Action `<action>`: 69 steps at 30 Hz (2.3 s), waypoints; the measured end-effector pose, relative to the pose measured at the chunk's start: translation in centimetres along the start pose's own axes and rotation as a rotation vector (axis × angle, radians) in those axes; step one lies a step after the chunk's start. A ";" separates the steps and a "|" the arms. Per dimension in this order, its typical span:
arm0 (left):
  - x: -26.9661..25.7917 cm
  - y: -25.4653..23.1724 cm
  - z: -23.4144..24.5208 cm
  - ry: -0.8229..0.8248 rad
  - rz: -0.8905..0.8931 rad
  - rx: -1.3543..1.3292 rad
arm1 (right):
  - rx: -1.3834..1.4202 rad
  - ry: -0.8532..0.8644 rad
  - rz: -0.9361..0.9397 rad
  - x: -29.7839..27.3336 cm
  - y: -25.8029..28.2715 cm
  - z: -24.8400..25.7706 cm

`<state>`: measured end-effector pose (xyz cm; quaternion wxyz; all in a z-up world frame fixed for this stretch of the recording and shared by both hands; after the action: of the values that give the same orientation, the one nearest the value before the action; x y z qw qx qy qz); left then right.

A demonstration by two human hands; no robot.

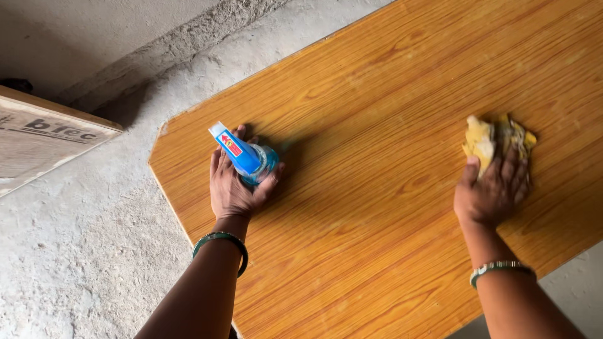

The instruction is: The person cleans a wooden table by spraying a blue cleaning solution and wiping the surface with a yellow cloth. The person wipes the table's edges, legs, and top surface, moving the spray bottle as needed to reach different areas.

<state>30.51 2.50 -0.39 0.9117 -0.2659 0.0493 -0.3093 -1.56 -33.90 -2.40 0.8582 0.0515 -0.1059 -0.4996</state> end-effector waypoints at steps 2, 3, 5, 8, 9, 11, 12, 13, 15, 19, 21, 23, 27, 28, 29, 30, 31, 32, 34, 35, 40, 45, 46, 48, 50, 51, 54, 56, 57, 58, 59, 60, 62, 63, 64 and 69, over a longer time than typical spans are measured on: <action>-0.1 -0.1 0.1 -0.001 0.003 0.004 | 0.007 -0.011 -0.040 -2.2 -0.4 0.5; -0.1 0.0 0.1 0.000 0.014 0.002 | 0.013 -0.013 -0.049 -3.2 -0.1 0.6; -0.1 0.0 0.0 0.003 0.031 -0.004 | 0.026 -0.021 -0.071 -5.0 1.4 0.7; -0.2 -0.3 0.3 -0.028 -0.015 -0.001 | 0.070 0.017 -0.060 -7.8 6.1 -0.1; -0.2 -0.2 0.4 -0.025 -0.012 -0.005 | 0.079 0.024 -0.012 -8.8 8.5 -0.3; -0.1 -0.2 0.2 -0.020 -0.010 -0.018 | 0.079 0.063 0.104 -9.8 12.7 -0.6; -0.1 -0.1 0.1 -0.010 0.002 -0.016 | 0.071 0.098 0.172 -9.8 14.5 -0.9; -0.1 0.1 -0.2 0.001 0.014 -0.014 | 0.063 0.133 0.240 -9.6 15.9 -1.3; -0.3 0.2 -0.3 -0.002 0.000 -0.013 | 0.042 0.125 0.222 -7.8 15.6 -1.1; -0.1 0.0 -0.2 -0.043 -0.040 0.001 | 0.045 -0.074 0.021 -7.7 11.9 1.3; 0.0 0.1 -0.3 -0.040 -0.034 0.017 | -0.009 -0.138 -0.042 -10.3 11.5 1.7; 0.0 0.0 -0.3 -0.051 -0.055 0.012 | -0.037 -0.163 -0.085 -12.4 12.3 1.8; 0.2 0.1 -0.6 -0.003 -0.039 0.006 | -0.017 -0.101 -0.035 -14.8 19.9 0.1; 0.1 0.1 -0.6 0.006 -0.035 0.000 | -0.012 -0.070 -0.004 -14.8 21.5 -0.1; 0.1 0.2 -0.7 0.014 -0.032 -0.006 | -0.008 -0.068 0.027 -14.2 22.5 0.0; 0.1 0.3 -0.9 0.026 -0.037 -0.014 | -0.004 -0.061 0.055 -13.3 23.3 -0.2; 0.1 0.4 -1.0 0.037 -0.042 -0.021 | 0.000 -0.054 0.084 -12.4 24.0 -0.5; 0.1 0.6 -1.0 0.047 -0.044 -0.026 | -0.017 -0.059 0.046 -11.3 24.1 -0.9; -0.1 0.7 -1.3 0.079 -0.049 -0.013 | -0.052 -0.070 -0.026 -9.2 23.9 -1.5; -0.1 0.7 -1.5 0.094 -0.051 -0.006 | -0.056 -0.070 -0.063 -8.9 23.9 -1.9; -0.2 0.7 -1.5 0.131 -0.042 -0.038 | -0.064 -0.080 -0.118 -8.6 24.1 -2.4; -0.2 0.4 0.0 0.117 -0.068 -0.195 | -0.070 -0.077 -0.126 -8.6 24.0 -2.3; -0.2 0.5 0.6 0.134 -0.065 -0.285 | -0.070 -0.078 -0.128 -8.4 24.1 -2.3; 0.1 0.3 2.0 0.185 -0.071 -0.531 | -0.055 -0.072 -0.133 -8.3 24.0 -2.3; 0.8 -0.2 3.5 0.255 -0.092 -0.851 | -0.052 -0.057 -0.143 -8.5 24.0 -2.3; 1.2 -0.7 4.2 0.284 -0.122 -0.837 | -0.057 -0.049 -0.150 -8.4 24.0 -2.4; 2.3 -2.3 5.7 0.378 -0.221 -0.792 | -0.048 -0.047 -0.154 -8.3 24.1 -2.3; 3.0 -3.5 6.1 0.427 -0.305 -0.761 | -0.045 -0.048 -0.148 -8.4 24.2 -2.3; 3.2 -3.8 6.2 0.437 -0.303 -0.785 | -0.050 -0.049 -0.146 -8.3 24.2 -2.2; 3.2 -4.2 6.2 0.448 -0.300 -0.809 | -0.056 -0.049 -0.143 -8.3 24.2 -2.2; 3.2 -4.5 6.1 0.458 -0.298 -0.833 | -0.056 -0.053 -0.144 -8.4 24.2 -2.2; 3.2 -4.7 5.7 0.487 -0.255 -0.882 | -0.056 -0.058 -0.144 -8.4 24.2 -2.2; 3.0 -5.1 5.0 0.543 -0.169 -0.974 | -0.058 -0.063 -0.147 -8.4 24.3 -2.2; 3.1 -5.2 5.1 0.513 -0.168 -0.971 | -0.060 -0.063 -0.150 -8.4 24.2 -2.2; 3.2 -5.3 5.2 0.483 -0.167 -0.970 | -0.064 -0.065 -0.154 -8.3 24.1 -2.2; 2.9 -5.5 6.0 0.428 -0.125 -1.024 | -0.079 -0.073 -0.133 -8.4 24.2 -2.2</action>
<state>31.44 -0.19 7.77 0.6157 -0.6086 0.3614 -0.3464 15.45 -14.67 -0.93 0.8201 0.0063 -0.1137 -0.5608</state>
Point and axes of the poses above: each hand's wrist, its own x-axis towards the middle knuckle, its own z-axis out of the back of the hand, y = z × x, the point moved 8 cm from there along x, towards the middle knuckle, and after that the axes turned 1 degree about y, right-handed, at the moved point
